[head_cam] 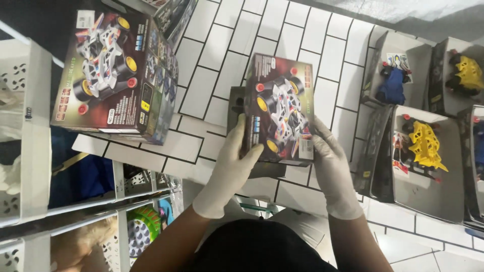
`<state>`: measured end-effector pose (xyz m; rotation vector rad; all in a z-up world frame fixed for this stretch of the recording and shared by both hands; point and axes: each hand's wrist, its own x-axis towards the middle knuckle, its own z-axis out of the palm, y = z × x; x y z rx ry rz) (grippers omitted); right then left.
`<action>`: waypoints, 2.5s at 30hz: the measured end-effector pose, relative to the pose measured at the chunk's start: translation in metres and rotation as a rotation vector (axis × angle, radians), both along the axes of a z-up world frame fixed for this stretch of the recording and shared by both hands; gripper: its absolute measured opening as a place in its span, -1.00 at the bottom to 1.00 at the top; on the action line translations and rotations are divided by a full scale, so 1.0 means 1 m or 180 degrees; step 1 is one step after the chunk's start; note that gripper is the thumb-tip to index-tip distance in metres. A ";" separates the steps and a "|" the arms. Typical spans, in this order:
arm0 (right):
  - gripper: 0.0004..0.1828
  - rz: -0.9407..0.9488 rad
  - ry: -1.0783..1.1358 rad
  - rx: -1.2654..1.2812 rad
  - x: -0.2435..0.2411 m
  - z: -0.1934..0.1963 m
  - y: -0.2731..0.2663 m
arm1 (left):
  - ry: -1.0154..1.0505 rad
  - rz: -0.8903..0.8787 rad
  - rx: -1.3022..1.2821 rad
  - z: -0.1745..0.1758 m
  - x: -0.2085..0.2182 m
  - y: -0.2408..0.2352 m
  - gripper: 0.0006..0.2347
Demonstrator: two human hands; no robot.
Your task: Assembling a plastic model toy car by cutting parts from a sprue and fitting them onto a chassis.
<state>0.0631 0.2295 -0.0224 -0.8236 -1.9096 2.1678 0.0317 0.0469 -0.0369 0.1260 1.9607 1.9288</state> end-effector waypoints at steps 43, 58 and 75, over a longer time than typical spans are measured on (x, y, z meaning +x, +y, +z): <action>-0.17 0.1655 -0.1922 0.1042 0.002 -0.013 0.014 | 0.3212 0.0229 -0.1321 -0.216 0.041 -0.036 -0.38; -0.24 0.1134 -0.1594 0.0417 0.020 -0.011 0.012 | 0.2621 -0.0012 -0.1507 -0.218 0.047 -0.037 -0.41; -0.33 0.0998 -0.1051 0.1781 0.033 -0.060 0.013 | 0.2622 0.0025 -0.1887 -0.160 0.031 -0.022 -0.24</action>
